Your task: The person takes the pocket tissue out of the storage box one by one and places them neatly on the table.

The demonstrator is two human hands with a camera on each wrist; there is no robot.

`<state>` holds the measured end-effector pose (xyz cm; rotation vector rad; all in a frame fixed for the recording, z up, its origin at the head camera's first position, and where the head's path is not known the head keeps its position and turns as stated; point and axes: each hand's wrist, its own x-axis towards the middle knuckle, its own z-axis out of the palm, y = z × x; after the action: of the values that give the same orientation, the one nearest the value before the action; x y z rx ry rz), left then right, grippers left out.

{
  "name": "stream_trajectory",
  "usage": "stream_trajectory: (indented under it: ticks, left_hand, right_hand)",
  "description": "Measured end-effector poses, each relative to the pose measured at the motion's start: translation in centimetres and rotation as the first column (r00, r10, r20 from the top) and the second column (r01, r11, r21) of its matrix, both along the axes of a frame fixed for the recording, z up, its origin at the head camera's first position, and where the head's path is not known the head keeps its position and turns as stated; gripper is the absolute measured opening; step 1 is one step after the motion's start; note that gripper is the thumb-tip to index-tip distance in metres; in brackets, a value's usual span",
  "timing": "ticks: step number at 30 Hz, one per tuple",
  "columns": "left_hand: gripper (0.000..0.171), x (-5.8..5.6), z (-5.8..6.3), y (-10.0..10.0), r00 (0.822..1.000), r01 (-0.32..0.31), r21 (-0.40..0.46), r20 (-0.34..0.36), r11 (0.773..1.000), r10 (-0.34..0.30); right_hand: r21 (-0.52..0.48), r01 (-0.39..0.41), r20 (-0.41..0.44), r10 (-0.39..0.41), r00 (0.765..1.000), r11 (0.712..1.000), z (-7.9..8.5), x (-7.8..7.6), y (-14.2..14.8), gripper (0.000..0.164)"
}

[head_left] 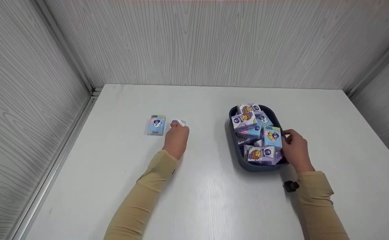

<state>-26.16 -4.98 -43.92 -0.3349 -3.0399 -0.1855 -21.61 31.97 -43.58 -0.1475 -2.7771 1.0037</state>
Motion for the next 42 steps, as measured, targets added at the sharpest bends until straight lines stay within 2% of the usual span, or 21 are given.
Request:
stream_trajectory:
  ticks: [6, 16, 22, 28, 42]
  left_hand:
    - [0.018, -0.7, 0.2, -1.0, 0.998, -0.01, 0.009, 0.067, 1.0, 0.01]
    - [0.016, -1.4, -0.2, -1.9, 1.0, -0.019, 0.022, 0.008, 1.0, 0.019]
    - [0.016, -1.6, -0.3, -2.1, 1.0, -0.017, 0.025, 0.006, 1.0, 0.017]
    - [0.014, -1.7, -0.4, -2.4, 0.999, -0.013, 0.024, -0.046, 1.0, 0.014]
    - [0.016, -1.6, 0.0, -2.8, 1.0, 0.007, 0.036, -0.015, 0.999, -0.006]
  right_hand:
    - [-0.002, 0.0, -0.008, 0.0, 1.0, 1.0, 0.1, 0.1, 0.1, 0.031]
    - [-0.009, 0.0, 0.011, 0.0, 1.0, 1.0, 0.2, 0.2, 0.0, 0.034]
    - [-0.012, 0.001, 0.008, -0.001, 1.0, 1.0, 0.2, 0.2, 0.0, 0.034]
    - [-0.003, -0.006, -0.012, 0.006, 1.0, 1.0, 0.0, 0.1, 0.0, 0.034]
    - [-0.01, -0.003, -0.017, 0.003, 1.0, 1.0, 0.0, 0.1, 0.0, 0.032]
